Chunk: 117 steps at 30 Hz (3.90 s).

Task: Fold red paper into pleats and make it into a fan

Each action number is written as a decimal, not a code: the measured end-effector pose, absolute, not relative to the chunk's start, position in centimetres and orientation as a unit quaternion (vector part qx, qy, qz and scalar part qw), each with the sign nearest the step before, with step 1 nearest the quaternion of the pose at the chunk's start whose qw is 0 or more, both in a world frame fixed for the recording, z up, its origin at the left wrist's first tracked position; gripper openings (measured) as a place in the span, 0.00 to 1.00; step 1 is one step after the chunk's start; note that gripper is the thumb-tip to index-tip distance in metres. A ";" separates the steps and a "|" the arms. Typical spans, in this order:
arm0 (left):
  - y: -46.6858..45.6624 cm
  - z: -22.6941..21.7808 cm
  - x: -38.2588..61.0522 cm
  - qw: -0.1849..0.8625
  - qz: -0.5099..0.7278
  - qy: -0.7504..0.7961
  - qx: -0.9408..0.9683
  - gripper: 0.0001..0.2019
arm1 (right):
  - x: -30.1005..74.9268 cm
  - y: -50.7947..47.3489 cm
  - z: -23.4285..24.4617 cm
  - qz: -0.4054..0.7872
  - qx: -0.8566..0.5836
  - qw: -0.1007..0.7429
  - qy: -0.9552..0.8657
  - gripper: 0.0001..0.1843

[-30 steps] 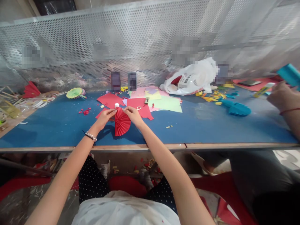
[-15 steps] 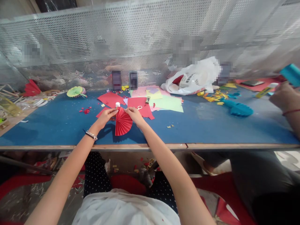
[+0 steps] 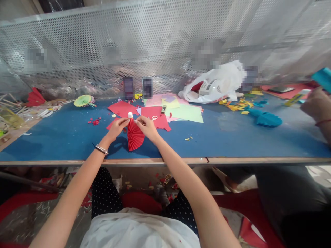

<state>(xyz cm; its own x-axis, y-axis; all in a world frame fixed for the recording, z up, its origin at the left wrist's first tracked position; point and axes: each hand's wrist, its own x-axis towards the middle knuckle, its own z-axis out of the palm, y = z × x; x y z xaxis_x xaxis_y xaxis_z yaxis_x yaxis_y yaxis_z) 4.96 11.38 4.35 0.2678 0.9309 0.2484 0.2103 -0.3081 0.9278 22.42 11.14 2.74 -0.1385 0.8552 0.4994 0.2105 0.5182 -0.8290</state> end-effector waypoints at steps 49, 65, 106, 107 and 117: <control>14.5 5.1 -1.3 0.097 0.507 0.622 0.589 0.33 | 23.4 11.6 2.2 -0.061 -0.425 0.604 -0.671 0.17; 19.4 2.6 -9.5 -0.105 0.208 0.750 0.619 0.15 | 23.4 11.9 2.6 -0.068 -0.365 0.632 -0.681 0.07; 12.5 4.0 3.6 -0.194 0.354 0.310 0.861 0.11 | 21.7 12.4 1.3 -0.011 -0.361 0.522 -0.773 0.10; 12.4 4.0 3.6 -0.192 0.355 0.312 0.860 0.11 | 21.6 12.4 1.3 -0.007 -0.363 0.524 -0.771 0.10; 13.3 3.6 2.9 -0.141 0.347 0.374 0.849 0.13 | 21.7 12.3 1.5 -0.006 -0.400 0.546 -0.736 0.07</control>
<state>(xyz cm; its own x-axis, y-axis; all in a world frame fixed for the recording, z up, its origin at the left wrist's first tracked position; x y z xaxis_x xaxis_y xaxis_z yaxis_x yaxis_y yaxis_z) 2.87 13.32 3.58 0.4800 0.5373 0.6935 0.7325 -0.6805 0.0203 21.74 12.32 1.54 -0.0833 0.5821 0.8088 0.5950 0.6802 -0.4282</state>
